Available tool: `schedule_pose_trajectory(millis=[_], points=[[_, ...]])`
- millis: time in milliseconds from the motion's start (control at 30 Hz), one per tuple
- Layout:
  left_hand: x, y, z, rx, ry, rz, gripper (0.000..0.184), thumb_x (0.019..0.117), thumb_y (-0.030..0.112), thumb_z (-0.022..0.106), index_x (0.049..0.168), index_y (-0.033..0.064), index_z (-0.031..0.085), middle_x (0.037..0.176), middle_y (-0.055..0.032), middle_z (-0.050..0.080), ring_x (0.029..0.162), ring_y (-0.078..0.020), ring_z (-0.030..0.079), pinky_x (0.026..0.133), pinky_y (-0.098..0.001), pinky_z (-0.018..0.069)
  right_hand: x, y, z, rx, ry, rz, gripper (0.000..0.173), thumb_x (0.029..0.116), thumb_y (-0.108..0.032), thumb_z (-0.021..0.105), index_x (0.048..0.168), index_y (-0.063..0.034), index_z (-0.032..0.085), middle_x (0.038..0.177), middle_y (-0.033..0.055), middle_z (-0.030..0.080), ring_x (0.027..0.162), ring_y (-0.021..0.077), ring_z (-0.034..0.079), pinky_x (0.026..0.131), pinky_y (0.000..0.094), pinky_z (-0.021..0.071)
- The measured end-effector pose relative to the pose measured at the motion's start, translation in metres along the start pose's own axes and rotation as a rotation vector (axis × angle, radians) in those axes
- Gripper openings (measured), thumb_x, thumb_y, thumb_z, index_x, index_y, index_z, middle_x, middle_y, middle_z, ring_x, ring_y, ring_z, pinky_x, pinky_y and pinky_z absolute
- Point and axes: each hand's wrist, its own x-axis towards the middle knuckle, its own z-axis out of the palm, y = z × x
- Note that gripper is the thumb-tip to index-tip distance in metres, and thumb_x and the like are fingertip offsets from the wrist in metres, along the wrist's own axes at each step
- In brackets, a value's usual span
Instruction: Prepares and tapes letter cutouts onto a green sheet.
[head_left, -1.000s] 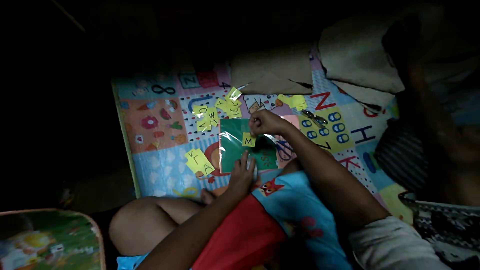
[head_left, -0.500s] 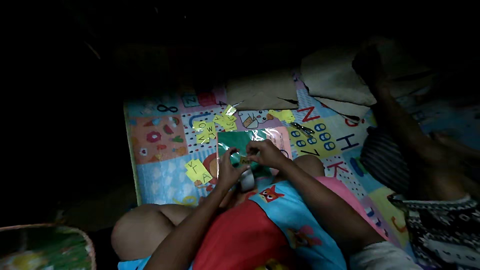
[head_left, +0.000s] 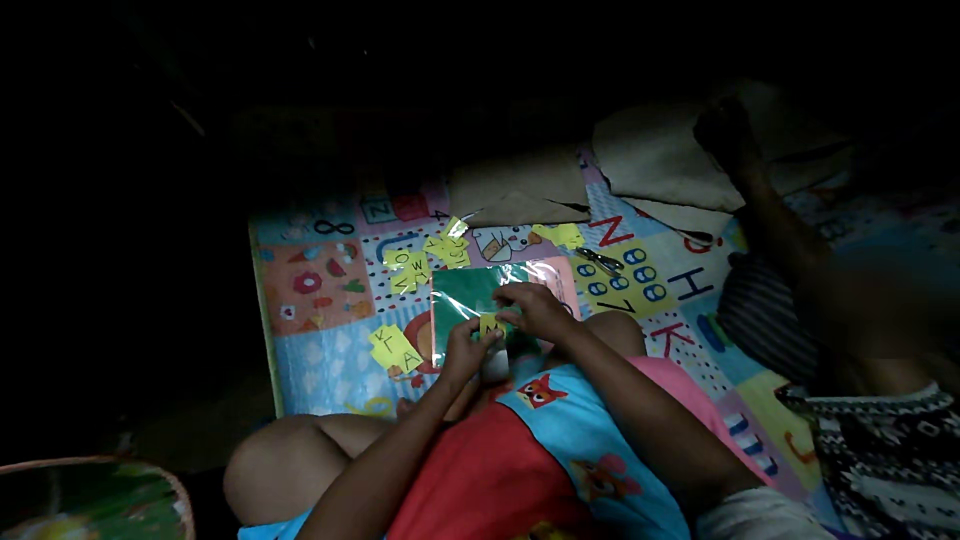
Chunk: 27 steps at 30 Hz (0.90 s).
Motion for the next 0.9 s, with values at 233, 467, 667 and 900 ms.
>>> schedule_pose_trajectory(millis=[233,467,667,900], points=[[0.0,-0.01,0.001,-0.049,0.029,-0.004,0.019,0.0982,0.008,0.065,0.103,-0.0092,0.07,0.099,-0.0139,0.071,0.09,-0.0092,0.065,0.088,-0.0278,0.0519,-0.002,0.013,-0.017,0.322,-0.106,0.301,0.077,0.0803,-0.004,0.086,0.146,0.0038,0.047,0.119,0.0199,0.069,0.105,0.0312,0.067,0.09,0.0463,0.0552],[0.001,-0.008,-0.002,0.008,0.026,0.085,0.023,0.1035,0.008,0.056,0.105,-0.0097,0.071,0.102,-0.0163,0.069,0.094,-0.0138,0.063,0.09,-0.0312,0.0506,-0.01,0.013,0.014,0.424,-0.183,0.351,0.024,0.0946,-0.006,0.071,0.114,0.0083,0.07,0.11,0.0204,0.071,0.099,0.0207,0.067,0.092,0.0351,0.0539],[-0.001,-0.005,-0.003,0.027,0.157,0.187,0.017,0.0961,0.003,0.064,0.104,-0.0086,0.073,0.106,-0.0213,0.07,0.106,-0.0242,0.064,0.097,-0.0402,0.048,-0.008,0.017,0.018,0.508,-0.066,0.323,0.012,0.0939,-0.002,0.07,0.1,0.0075,0.073,0.101,0.0135,0.071,0.089,0.0089,0.063,0.085,0.0251,0.0525],[0.0,-0.003,-0.005,0.041,0.222,0.225,0.017,0.0968,0.003,0.064,0.102,-0.0085,0.074,0.099,-0.0184,0.071,0.097,-0.0187,0.065,0.093,-0.0359,0.0492,-0.008,0.016,0.02,0.557,-0.002,0.309,0.011,0.0949,-0.001,0.068,0.099,0.0082,0.072,0.096,0.011,0.07,0.083,0.0059,0.062,0.081,0.0226,0.0528]])
